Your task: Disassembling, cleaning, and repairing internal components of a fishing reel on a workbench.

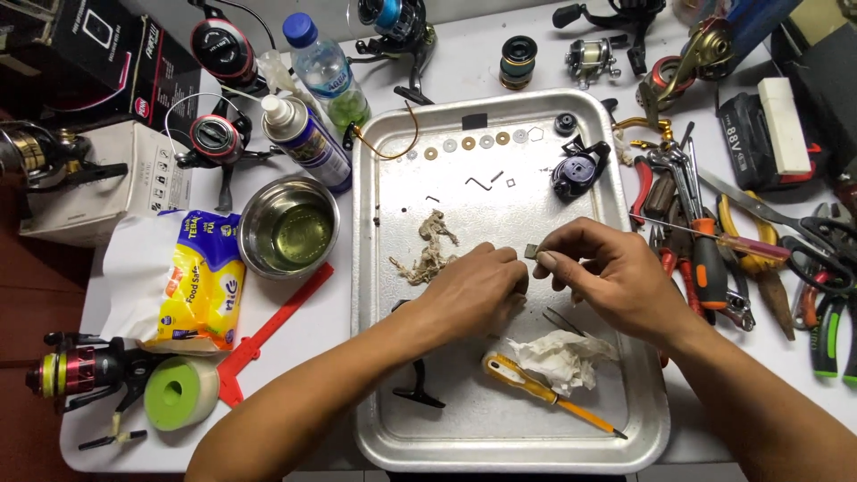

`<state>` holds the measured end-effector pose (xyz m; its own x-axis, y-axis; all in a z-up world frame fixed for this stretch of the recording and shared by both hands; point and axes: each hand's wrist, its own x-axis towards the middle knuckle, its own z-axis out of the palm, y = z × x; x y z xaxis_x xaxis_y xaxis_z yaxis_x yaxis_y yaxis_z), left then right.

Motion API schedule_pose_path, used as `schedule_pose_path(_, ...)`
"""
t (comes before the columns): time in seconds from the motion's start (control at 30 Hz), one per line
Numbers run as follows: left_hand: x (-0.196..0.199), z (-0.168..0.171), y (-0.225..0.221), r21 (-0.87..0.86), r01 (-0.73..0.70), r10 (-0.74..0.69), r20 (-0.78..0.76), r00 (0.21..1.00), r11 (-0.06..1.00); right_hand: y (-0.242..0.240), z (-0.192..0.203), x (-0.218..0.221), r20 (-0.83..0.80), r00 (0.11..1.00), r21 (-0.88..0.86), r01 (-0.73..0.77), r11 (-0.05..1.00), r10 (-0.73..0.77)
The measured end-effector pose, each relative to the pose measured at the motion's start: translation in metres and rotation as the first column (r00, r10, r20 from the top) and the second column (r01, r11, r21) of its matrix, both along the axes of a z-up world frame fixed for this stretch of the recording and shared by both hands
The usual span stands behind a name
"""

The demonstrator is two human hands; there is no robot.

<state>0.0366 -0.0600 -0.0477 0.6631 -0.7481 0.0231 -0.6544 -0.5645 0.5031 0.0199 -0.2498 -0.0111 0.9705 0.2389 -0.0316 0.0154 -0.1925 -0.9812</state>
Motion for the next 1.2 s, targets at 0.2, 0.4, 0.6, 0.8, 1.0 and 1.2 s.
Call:
schedule_pose_path(0.2,-0.008,0.030,0.020,-0.591,-0.232,-0.013,-0.379,0.925,0.773,0.003,0.007,-0.005,-0.032,0.999,0.151,-0.011,0.988,0.016)
schedule_pose_path(0.4,-0.025,0.022,0.037,-0.724,-0.439,-0.103,-0.570,0.815,0.532,0.014,0.006,-0.014,-0.046,0.992,0.263,-0.104,0.959,0.121)
schedule_pose_path(0.6,-0.032,0.025,0.047,-0.734,-0.336,-0.090,-0.473,0.876,0.590,0.022,0.013,-0.024,-0.035,0.972,0.200,-0.221,0.955,0.233)
schedule_pose_path(0.8,-0.039,0.031,0.046,-0.663,-0.140,-0.010,-0.218,0.976,0.736,0.023,0.013,-0.030,0.049,0.955,0.052,-0.293,0.955,0.291)
schedule_pose_path(1.0,-0.042,0.026,0.042,-0.625,-0.127,0.001,-0.198,0.980,0.771,0.030,0.015,-0.032,0.591,0.741,-0.285,-0.177,0.942,0.318)
schedule_pose_path(1.2,-0.043,0.026,0.043,-0.589,-0.131,0.010,-0.204,0.979,0.798,0.032,0.013,-0.032,0.746,0.562,-0.361,-0.110,0.926,0.357)
